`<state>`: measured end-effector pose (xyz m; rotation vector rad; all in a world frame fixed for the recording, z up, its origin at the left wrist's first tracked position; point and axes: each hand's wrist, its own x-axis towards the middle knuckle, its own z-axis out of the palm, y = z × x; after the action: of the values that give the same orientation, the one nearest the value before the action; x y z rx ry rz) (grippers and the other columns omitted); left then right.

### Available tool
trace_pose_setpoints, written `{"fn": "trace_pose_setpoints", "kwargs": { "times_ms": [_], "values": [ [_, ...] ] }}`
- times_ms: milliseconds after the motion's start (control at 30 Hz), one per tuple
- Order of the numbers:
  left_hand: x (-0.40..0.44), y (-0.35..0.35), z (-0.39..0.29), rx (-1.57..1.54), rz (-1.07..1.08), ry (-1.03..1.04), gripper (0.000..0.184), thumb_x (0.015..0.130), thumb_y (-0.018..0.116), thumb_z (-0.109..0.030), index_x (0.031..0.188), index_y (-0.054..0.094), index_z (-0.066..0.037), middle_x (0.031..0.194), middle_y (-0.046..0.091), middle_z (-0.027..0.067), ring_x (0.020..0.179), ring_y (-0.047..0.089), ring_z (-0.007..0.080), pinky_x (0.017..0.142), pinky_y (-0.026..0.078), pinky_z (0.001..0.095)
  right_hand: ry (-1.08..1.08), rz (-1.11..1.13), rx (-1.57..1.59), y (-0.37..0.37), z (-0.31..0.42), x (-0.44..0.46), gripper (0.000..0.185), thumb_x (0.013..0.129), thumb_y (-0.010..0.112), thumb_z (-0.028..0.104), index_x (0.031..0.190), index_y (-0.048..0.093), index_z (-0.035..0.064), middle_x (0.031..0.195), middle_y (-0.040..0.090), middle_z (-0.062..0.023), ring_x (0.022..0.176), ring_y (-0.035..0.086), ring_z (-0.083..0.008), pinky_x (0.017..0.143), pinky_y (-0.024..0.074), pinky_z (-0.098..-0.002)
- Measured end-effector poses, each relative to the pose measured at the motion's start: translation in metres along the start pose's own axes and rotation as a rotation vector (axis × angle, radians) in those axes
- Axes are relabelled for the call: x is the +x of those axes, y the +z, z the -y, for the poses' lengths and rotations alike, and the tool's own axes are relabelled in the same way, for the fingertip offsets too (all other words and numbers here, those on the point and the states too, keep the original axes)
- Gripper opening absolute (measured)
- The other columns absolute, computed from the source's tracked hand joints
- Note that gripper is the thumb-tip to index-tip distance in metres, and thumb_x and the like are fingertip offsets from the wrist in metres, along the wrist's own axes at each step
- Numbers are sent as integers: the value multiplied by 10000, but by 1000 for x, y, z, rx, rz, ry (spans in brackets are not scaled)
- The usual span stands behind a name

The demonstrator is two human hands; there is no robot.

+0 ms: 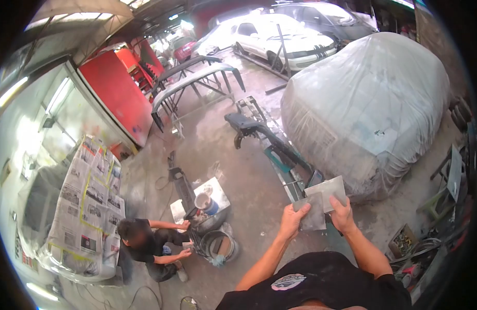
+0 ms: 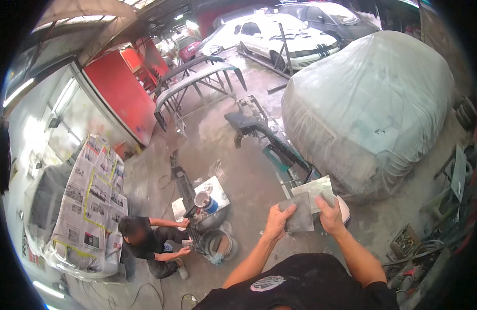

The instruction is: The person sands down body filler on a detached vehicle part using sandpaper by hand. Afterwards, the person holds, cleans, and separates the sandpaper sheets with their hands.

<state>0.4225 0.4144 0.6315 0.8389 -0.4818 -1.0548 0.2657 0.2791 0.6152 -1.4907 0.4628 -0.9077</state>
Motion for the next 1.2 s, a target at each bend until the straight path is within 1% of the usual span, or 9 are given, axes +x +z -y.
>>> {"fn": "trace_pose_setpoints", "kwargs": {
  "times_ms": [200, 300, 400, 500, 633, 700, 933, 1100, 1200],
  "values": [
    [5, -6, 5, -4, 0, 26, 262, 1017, 721, -201, 1188, 704, -3, 1049, 766, 48, 870, 725, 128, 782, 604, 310, 69, 63, 135, 21, 58, 4, 408, 1031, 578, 195, 1367, 604, -36, 1237, 692, -117, 1157, 649, -210, 994, 499, -357],
    [13, -9, 6, -55, -203, 64, 355, 1016, 716, -212, 1285, 652, 10, 1164, 741, 78, 1019, 719, 185, 891, 600, 366, 110, -117, -153, 12, 36, 11, 395, 1038, 579, 178, 1360, 607, -50, 1245, 696, -161, 1165, 663, -264, 989, 500, -354],
    [18, -10, -13, -308, -328, 126, 403, 1045, 665, -200, 1381, 587, 7, 1284, 690, 118, 1125, 693, 250, 1002, 564, 431, -317, -160, -572, 10, 31, 16, 431, 980, 639, 82, 1389, 592, -48, 1362, 653, -254, 1214, 630, -427, 1048, 469, -454],
    [25, -11, -12, -316, -355, 171, 416, 1009, 698, -155, 1378, 596, 7, 1289, 694, 117, 1144, 690, 253, 1012, 562, 433, -463, -32, -1226, -11, -16, 11, 559, 916, 613, 33, 1467, 550, -40, 1444, 613, -237, 1336, 579, -397, 1134, 393, -517],
    [21, 11, -11, -349, -324, 154, 406, 998, 693, -95, 1371, 601, 37, 1276, 704, 135, 1137, 697, 247, 991, 566, 407, -358, -31, -982, 29, 33, 10, 530, 999, 467, 34, 1525, 483, -33, 1513, 550, -215, 1392, 526, -335, 1141, 370, -455],
    [21, 17, -7, -220, -392, 222, 376, 991, 706, -99, 1332, 608, 24, 1223, 716, 125, 1078, 720, 250, 960, 588, 406, -42, -154, 85, 63, 80, 11, 466, 1068, 515, 131, 1509, 513, -19, 1469, 590, -153, 1325, 552, -211, 1098, 417, -352],
    [20, 17, -7, -79, -505, 359, 291, 938, 756, -44, 1199, 671, 51, 1093, 742, 123, 927, 722, 203, 829, 588, 338, 17, 53, -118, 60, 90, -3, 426, 1072, 578, 192, 1446, 586, -14, 1292, 693, -90, 1193, 595, -156, 1058, 438, -294],
    [17, 14, -12, 61, -540, 438, 214, 937, 775, -58, 1110, 703, 44, 993, 741, 80, 841, 681, 144, 769, 554, 297, 22, 61, -226, 60, 93, -4, 390, 1058, 577, 167, 1410, 626, 7, 947, 694, -16, 851, 591, -90, 782, 477, -267],
    [11, 16, -18, 159, -530, 495, 166, 950, 769, -73, 1060, 712, 38, 941, 731, 49, 807, 643, 107, 734, 522, 271, 111, 106, -208, 58, 100, -3, 408, 1042, 604, 196, 1405, 638, 14, 1019, 706, -17, 938, 608, -98, 873, 487, -263]
  ]
}}
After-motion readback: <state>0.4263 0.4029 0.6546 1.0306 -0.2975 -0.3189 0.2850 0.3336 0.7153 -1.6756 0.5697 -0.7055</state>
